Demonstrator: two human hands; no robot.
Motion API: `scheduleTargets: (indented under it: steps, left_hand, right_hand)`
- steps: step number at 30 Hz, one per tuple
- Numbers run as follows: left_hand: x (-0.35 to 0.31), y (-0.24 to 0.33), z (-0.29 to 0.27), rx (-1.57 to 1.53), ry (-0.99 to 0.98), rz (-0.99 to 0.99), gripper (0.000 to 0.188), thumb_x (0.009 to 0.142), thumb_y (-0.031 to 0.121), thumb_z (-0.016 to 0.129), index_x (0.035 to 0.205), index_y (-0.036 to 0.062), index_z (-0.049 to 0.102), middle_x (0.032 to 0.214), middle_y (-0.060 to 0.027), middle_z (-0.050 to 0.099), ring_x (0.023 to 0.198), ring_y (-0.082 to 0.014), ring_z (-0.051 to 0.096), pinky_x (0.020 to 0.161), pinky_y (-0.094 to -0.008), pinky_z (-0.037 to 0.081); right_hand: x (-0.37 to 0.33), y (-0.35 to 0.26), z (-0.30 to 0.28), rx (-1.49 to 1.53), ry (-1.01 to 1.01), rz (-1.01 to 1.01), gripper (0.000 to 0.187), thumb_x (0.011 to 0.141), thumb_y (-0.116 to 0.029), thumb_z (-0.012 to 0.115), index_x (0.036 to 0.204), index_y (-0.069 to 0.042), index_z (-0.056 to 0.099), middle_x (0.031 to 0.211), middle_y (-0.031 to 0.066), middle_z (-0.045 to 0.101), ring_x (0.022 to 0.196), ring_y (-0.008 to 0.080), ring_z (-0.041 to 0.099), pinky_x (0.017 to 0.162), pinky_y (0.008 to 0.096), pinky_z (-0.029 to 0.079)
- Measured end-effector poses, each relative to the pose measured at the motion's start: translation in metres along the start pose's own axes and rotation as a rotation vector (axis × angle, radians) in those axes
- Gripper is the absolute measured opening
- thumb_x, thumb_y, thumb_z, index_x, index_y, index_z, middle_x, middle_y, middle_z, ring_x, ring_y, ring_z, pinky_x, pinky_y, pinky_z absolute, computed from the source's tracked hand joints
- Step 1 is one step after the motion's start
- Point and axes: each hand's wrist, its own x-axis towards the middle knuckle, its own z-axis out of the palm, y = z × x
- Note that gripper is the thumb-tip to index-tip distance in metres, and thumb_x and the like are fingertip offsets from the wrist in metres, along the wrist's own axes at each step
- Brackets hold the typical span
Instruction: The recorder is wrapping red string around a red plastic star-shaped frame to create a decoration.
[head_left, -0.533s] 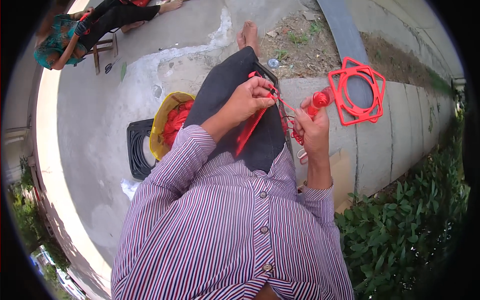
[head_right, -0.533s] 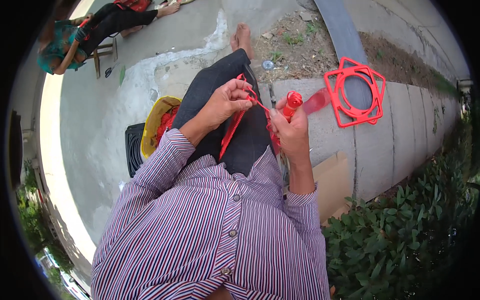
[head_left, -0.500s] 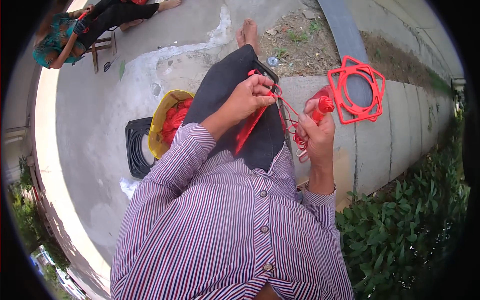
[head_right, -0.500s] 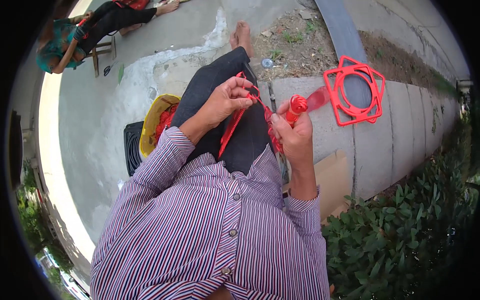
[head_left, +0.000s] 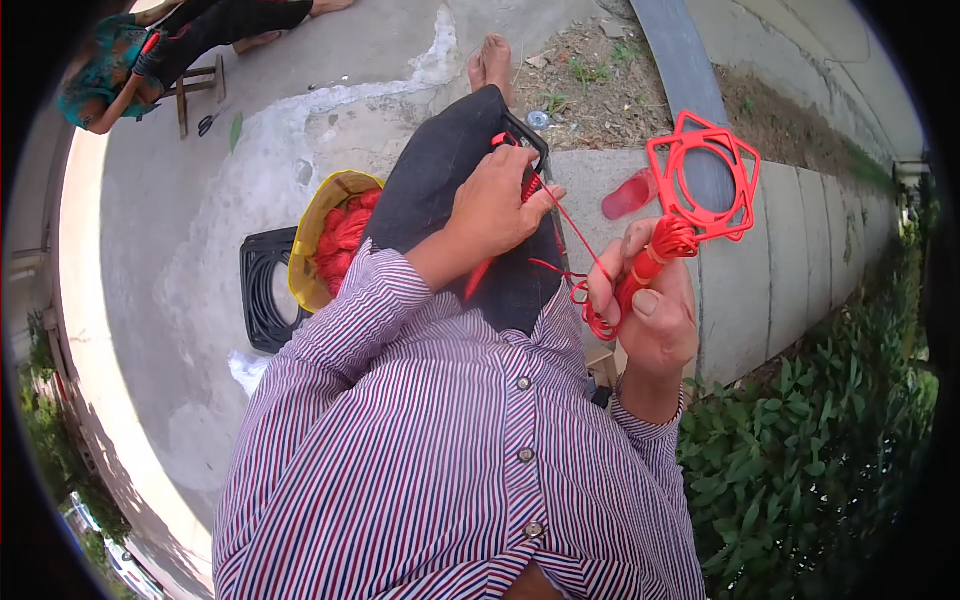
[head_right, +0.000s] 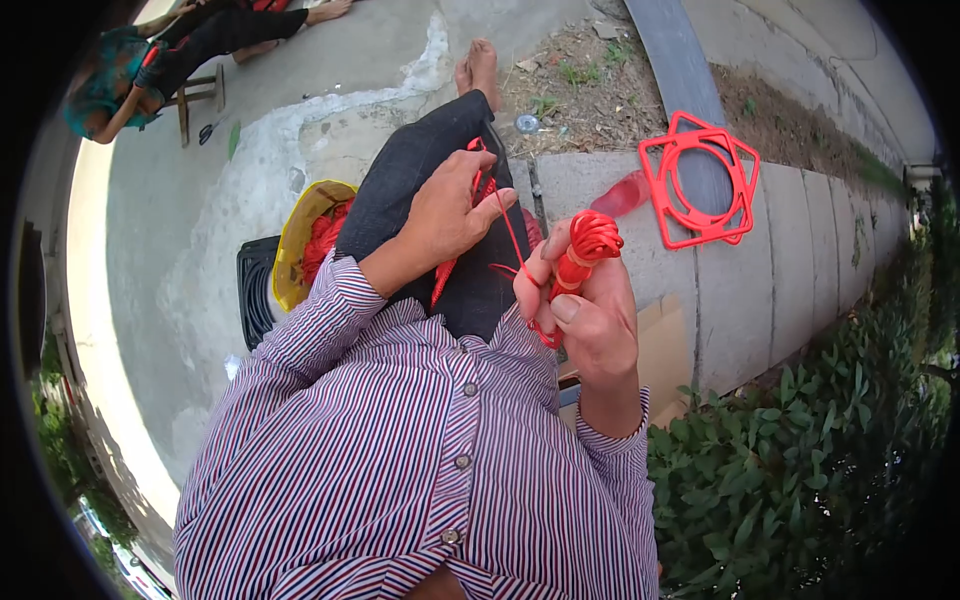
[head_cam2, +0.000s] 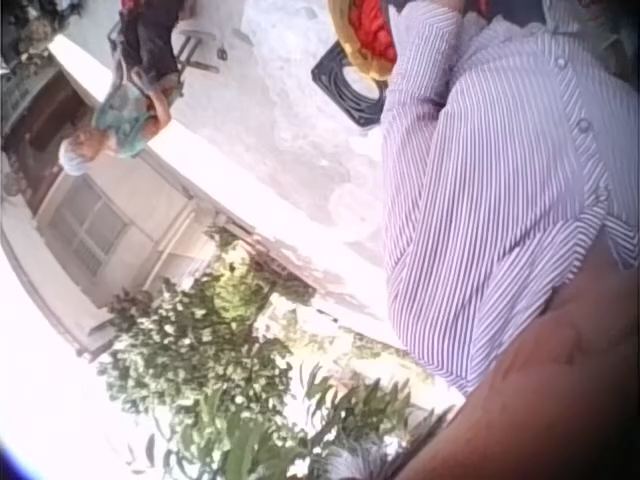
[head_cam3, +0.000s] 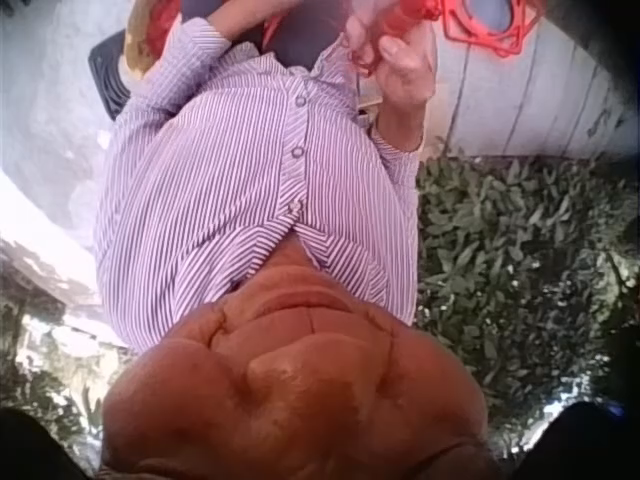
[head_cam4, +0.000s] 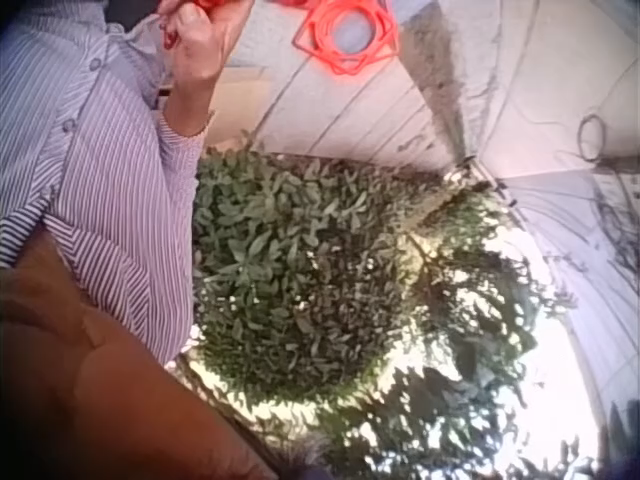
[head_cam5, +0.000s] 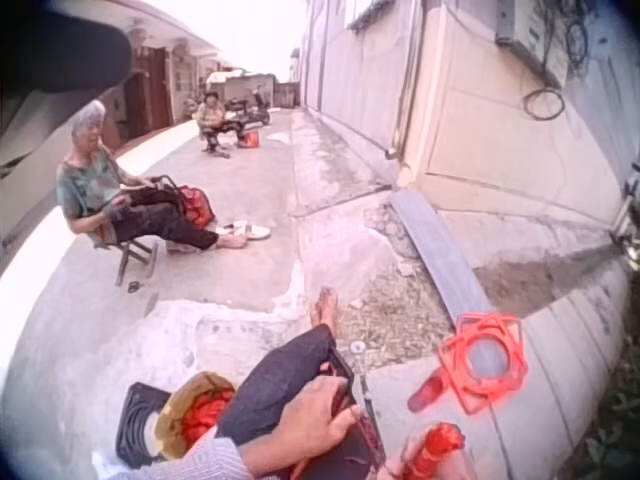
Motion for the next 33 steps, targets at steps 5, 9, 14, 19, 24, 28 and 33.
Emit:
scheduleTargets:
  steps: [5,9,14,19,24,28,33]
  left_hand:
    - [0.022,0.001,-0.010,-0.708,-0.102,-0.266,0.034,0.093,0.030,0.056,0.110,0.0007,0.056,0.075,-0.0040,0.059,0.061,-0.0089,0.055,0.055,-0.0220,0.043]
    - [0.038,-0.019,-0.011,-1.004,-0.279,-0.862,0.032,0.097,0.034,0.049,0.103,0.0035,0.057,0.060,-0.0007,0.051,0.044,-0.0060,0.037,0.040,-0.0227,0.024]
    - [0.038,-0.036,0.006,-0.639,-0.372,-0.746,0.030,0.099,0.031,0.047,0.094,0.0041,0.061,0.057,-0.0001,0.051,0.046,-0.0065,0.042,0.042,-0.0221,0.030]
    - [0.043,-0.005,-0.025,-0.862,-0.135,-0.610,0.024,0.098,0.027,0.052,0.089,0.0068,0.060,0.067,0.0047,0.055,0.051,0.0001,0.041,0.044,-0.0165,0.030]
    - [0.054,0.024,-0.028,-1.200,-0.366,-0.714,0.025,0.098,0.027,0.049,0.084,0.0091,0.059,0.062,0.0040,0.051,0.047,-0.0015,0.036,0.041,-0.0179,0.023]
    - [0.048,-0.001,-0.026,-1.084,-0.311,-0.831,0.023,0.096,0.025,0.050,0.082,0.0087,0.058,0.060,0.0039,0.048,0.044,-0.0021,0.031,0.039,-0.0194,0.020]
    - [0.047,-0.014,-0.015,-1.133,-0.378,-0.806,0.020,0.093,0.025,0.055,0.081,0.0101,0.059,0.068,0.0076,0.049,0.050,-0.0007,0.034,0.041,-0.0188,0.018]
  right_hand:
    - [0.034,-0.006,-0.043,-0.358,-0.130,-0.069,0.023,0.082,-0.011,0.064,0.099,0.000,0.054,0.084,0.0073,0.054,0.071,0.0172,0.056,0.066,0.0288,0.044]
    - [0.087,0.053,-0.090,-1.427,0.020,-0.140,0.024,0.077,-0.006,0.065,0.100,0.000,0.062,0.091,0.0131,0.059,0.077,0.0284,0.060,0.072,0.0359,0.048]
    - [0.111,0.099,-0.066,-1.103,0.058,0.073,0.024,0.075,-0.007,0.066,0.098,0.000,0.062,0.095,0.0137,0.061,0.088,0.0270,0.062,0.076,0.0363,0.049]
    - [0.082,0.075,-0.044,-0.844,0.202,-0.298,0.028,0.080,-0.018,0.067,0.101,0.000,0.061,0.115,0.0118,0.059,0.105,0.0229,0.058,0.093,0.0380,0.045]
    - [0.038,0.036,-0.060,-0.045,0.286,-0.250,0.026,0.095,-0.024,0.055,0.112,-0.004,0.054,0.112,0.0119,0.058,0.104,0.0252,0.055,0.103,0.0412,0.036]
    - [-0.037,-0.033,-0.142,0.416,0.136,-0.351,0.024,0.100,-0.027,0.045,0.094,-0.005,0.053,0.065,0.0003,0.041,0.054,0.0104,0.038,0.071,0.0316,0.044]
    - [-0.108,-0.014,-0.240,0.503,0.442,-0.490,0.027,0.099,-0.027,0.046,0.094,-0.004,0.061,0.054,-0.0027,0.034,0.046,0.0090,0.030,0.047,0.0263,0.029]
